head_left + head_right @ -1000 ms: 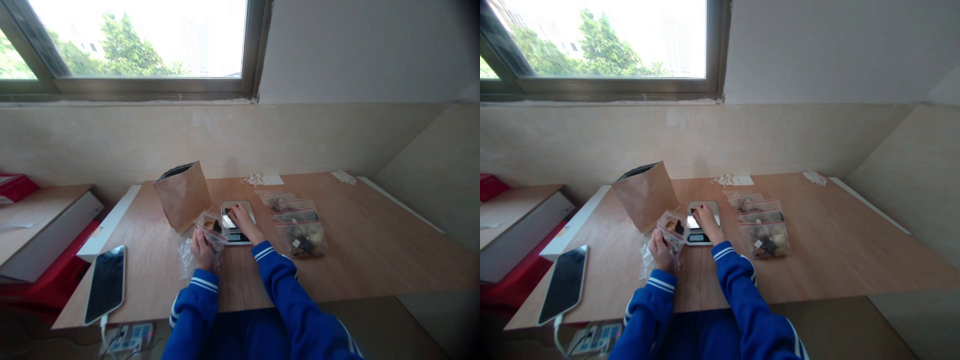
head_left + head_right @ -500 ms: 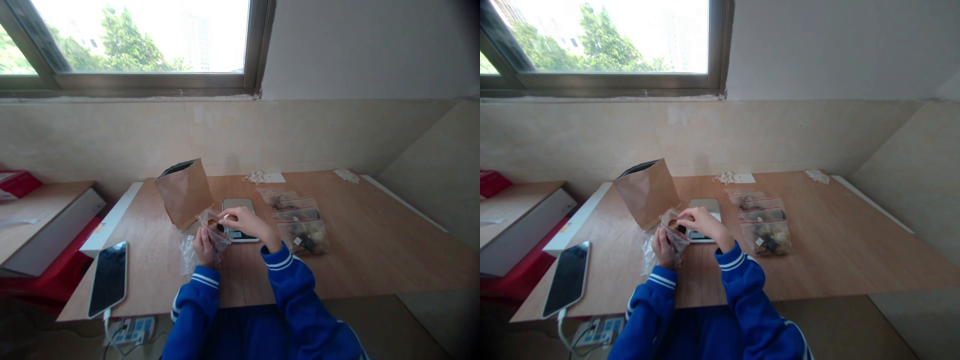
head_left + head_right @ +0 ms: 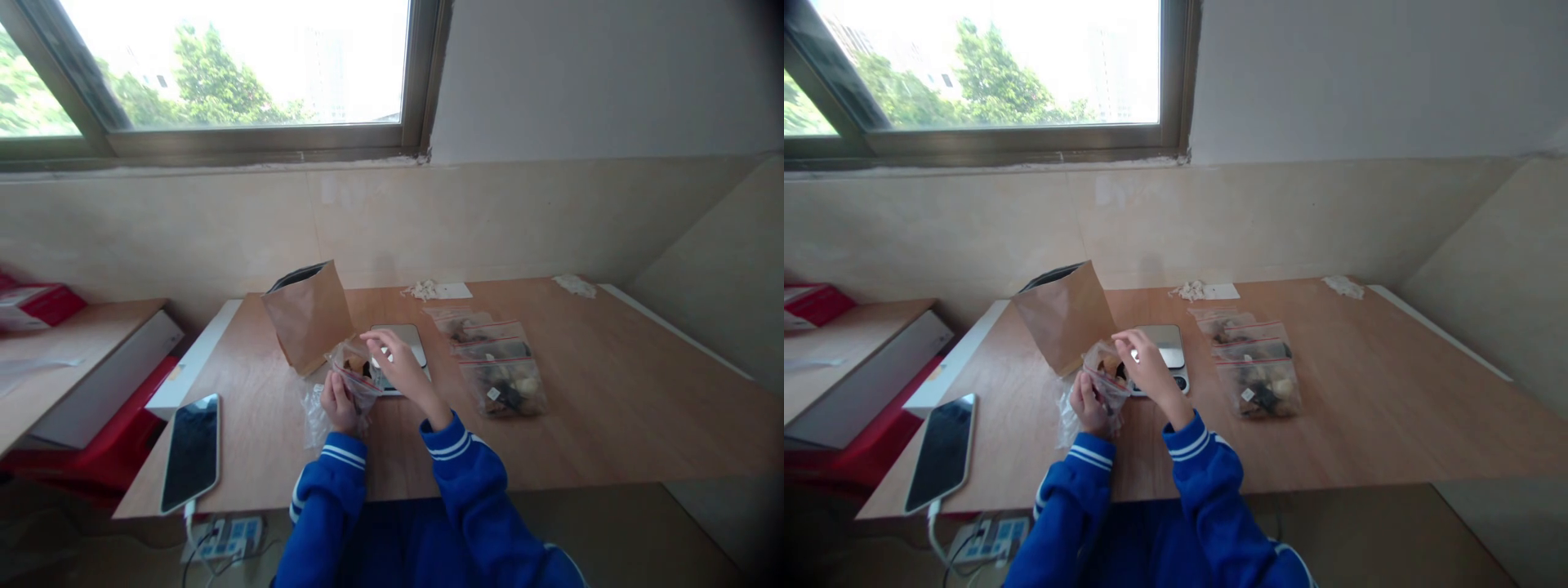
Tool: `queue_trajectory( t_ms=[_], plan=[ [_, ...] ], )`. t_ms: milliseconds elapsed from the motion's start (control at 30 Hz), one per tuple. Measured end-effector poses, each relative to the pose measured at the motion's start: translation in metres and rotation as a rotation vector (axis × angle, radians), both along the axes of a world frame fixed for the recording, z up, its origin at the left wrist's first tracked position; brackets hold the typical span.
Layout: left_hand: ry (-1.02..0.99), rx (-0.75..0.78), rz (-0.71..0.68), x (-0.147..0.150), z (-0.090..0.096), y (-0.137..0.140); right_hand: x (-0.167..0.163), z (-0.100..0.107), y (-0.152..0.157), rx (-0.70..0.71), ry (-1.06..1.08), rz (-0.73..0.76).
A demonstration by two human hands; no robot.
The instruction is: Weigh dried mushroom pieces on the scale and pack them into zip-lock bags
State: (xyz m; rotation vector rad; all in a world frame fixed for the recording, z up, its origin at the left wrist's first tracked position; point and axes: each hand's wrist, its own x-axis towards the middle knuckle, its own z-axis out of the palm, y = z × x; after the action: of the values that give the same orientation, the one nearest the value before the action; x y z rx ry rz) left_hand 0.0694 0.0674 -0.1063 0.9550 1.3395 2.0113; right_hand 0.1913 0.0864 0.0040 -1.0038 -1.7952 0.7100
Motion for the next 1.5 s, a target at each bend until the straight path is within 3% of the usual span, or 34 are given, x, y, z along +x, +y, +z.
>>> queue_trajectory(
  t_ms=[167, 300, 433, 633, 700, 767, 833, 900, 1067, 1200, 1333, 1433, 1500],
  plan=[
    [-0.157, 0.009, -0.003, 0.000, 0.010, 0.000, 0.011, -0.043, -0.034, -0.162, 0.087, -0.130],
    [-0.177, 0.035, -0.068, -0.001, 0.020, -0.006, -0.001, -0.066, -0.061, -0.316, 0.214, -0.039],
    [-0.107, 0.050, -0.290, 0.006, 0.038, -0.024, -0.012, -0.055, -0.068, -0.282, 0.412, -0.125],
    [0.023, -0.140, -0.731, 0.012, 0.066, -0.043, 0.010, -0.030, -0.065, -0.270, 0.502, -0.238],
    [0.057, -0.136, -0.644, 0.007, 0.064, -0.041, 0.023, -0.029, -0.063, -0.236, 0.446, -0.292],
    [0.062, -0.119, -0.446, -0.003, 0.057, -0.036, 0.036, -0.028, -0.061, -0.181, 0.392, -0.409],
    [0.081, -0.147, -0.334, -0.012, 0.048, -0.030, 0.046, -0.027, -0.059, -0.119, 0.344, -0.513],
    [0.125, -0.184, -0.373, -0.016, 0.043, -0.026, 0.051, -0.024, -0.057, -0.079, 0.282, -0.518],
    [0.076, -0.187, -0.562, -0.001, 0.042, -0.026, 0.039, -0.028, -0.058, -0.013, 0.140, -0.333],
    [-0.050, -0.188, -0.530, 0.009, 0.036, -0.025, 0.029, -0.046, -0.058, -0.011, 0.217, -0.500],
    [-0.019, -0.207, -0.567, 0.000, 0.024, -0.023, 0.036, -0.062, -0.054, -0.015, 0.290, -0.706],
    [0.058, -0.246, -0.626, -0.005, 0.022, -0.024, 0.044, -0.067, -0.051, 0.006, 0.283, -0.741],
    [0.091, -0.246, -0.580, -0.004, 0.024, -0.026, 0.047, -0.070, -0.050, 0.008, 0.262, -0.746]
  ],
)
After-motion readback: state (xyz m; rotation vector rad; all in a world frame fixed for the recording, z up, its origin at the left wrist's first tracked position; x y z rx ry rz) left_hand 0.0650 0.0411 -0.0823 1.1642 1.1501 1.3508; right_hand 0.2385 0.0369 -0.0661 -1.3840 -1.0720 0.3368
